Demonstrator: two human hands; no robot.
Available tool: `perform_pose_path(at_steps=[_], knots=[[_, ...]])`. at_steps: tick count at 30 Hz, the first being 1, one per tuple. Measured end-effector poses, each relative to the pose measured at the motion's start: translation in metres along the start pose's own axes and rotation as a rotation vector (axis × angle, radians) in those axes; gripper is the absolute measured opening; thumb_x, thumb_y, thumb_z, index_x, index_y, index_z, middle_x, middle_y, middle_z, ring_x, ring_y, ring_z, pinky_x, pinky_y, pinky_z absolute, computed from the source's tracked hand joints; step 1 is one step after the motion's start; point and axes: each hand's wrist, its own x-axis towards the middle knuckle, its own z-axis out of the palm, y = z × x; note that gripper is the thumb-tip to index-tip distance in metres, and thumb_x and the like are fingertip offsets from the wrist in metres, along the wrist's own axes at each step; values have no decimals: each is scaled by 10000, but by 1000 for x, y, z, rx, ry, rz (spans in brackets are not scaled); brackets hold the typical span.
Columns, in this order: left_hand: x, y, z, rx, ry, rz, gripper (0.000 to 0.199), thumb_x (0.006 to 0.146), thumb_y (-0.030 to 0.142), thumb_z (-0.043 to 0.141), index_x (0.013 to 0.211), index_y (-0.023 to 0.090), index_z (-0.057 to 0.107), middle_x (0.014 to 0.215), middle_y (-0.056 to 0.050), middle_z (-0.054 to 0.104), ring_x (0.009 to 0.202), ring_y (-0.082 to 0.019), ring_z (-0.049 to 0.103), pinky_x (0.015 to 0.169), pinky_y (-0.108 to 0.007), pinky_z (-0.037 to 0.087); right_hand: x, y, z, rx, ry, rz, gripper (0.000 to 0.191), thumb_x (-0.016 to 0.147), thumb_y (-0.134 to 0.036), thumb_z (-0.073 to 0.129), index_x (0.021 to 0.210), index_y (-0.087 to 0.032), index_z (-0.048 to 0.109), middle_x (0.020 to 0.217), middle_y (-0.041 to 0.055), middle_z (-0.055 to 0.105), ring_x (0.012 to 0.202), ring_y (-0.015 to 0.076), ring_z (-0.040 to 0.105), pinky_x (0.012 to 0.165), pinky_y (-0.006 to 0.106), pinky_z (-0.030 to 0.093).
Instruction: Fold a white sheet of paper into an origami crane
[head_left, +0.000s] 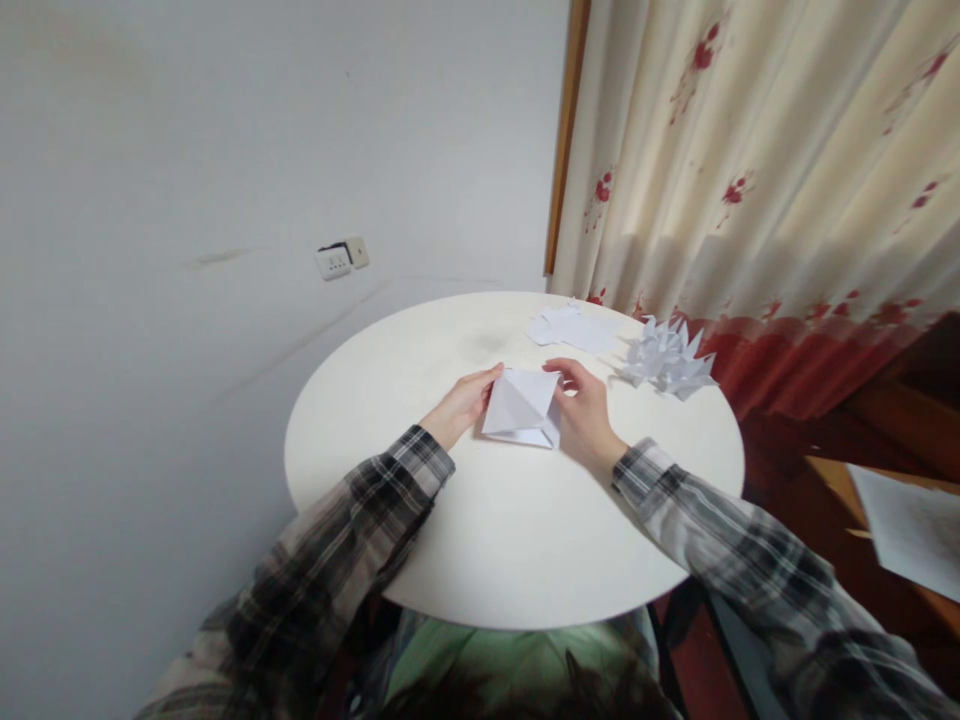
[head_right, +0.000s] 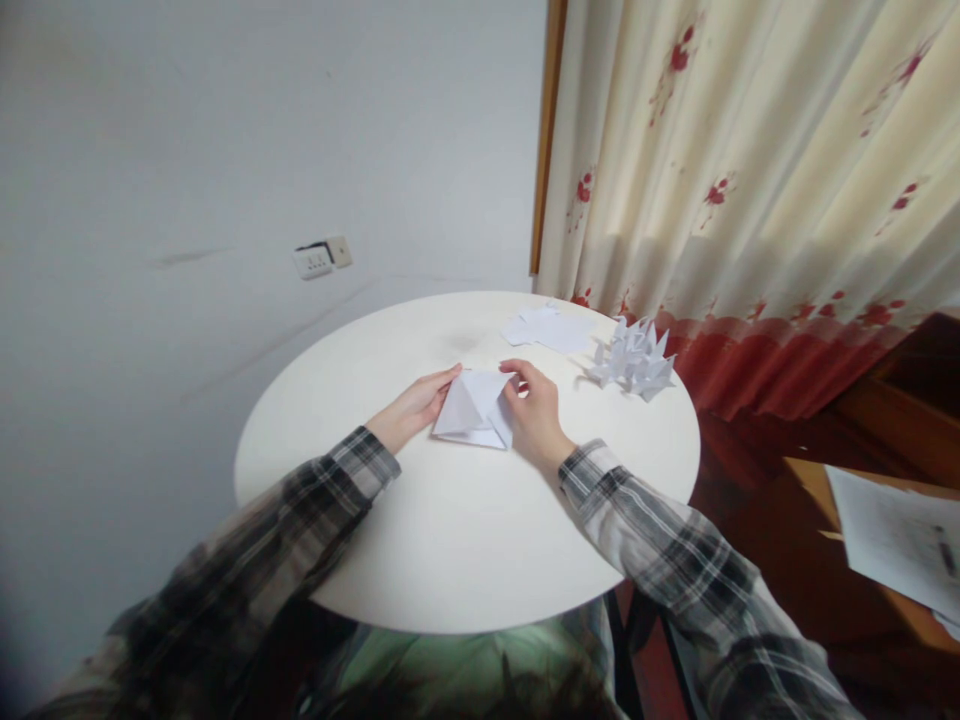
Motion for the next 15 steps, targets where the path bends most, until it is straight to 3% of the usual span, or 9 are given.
perform_pose_path(at_steps=[3, 5, 10, 13, 15], knots=[[3, -3, -3, -43, 26, 48, 170, 796, 244, 638, 880, 96, 633, 738, -58, 672, 690, -145, 622, 724, -246, 487, 5, 6, -2, -174, 205, -15, 197, 690, -185, 534, 885, -175, 513, 841, 40, 557, 713, 156, 484, 651, 284, 406], [5, -5, -4, -65, 48, 61, 162, 809, 225, 621, 902, 93, 628, 757, -63, 673, 702, -141, 622, 733, -240, 489, 6, 8, -4, -293, 220, -61, 129, 682, -160, 529, 799, -188, 483, 763, 20, 513, 682, 157, 447, 630, 284, 375], [4, -10, 1, -95, 49, 60, 117, 848, 149, 548, 795, 80, 626, 685, -48, 651, 639, -120, 597, 704, -221, 481, 1, 8, -4, -514, -73, -295, 141, 679, -62, 465, 691, -187, 530, 700, 44, 544, 746, 194, 476, 674, 319, 353], [1, -11, 6, -102, 19, 44, 159, 860, 138, 523, 748, 79, 619, 670, -42, 641, 607, -109, 580, 689, -217, 474, -3, 10, 2, -465, -232, -371, 129, 689, -106, 509, 753, -174, 598, 818, 88, 609, 828, 229, 517, 732, 352, 388], [-1, -10, 8, -89, -2, 9, 151, 852, 129, 532, 737, 85, 620, 677, -40, 643, 609, -106, 578, 687, -215, 469, -6, 13, 9, -352, -316, -336, 151, 674, -129, 546, 790, -182, 626, 879, 91, 638, 877, 248, 544, 805, 383, 403]])
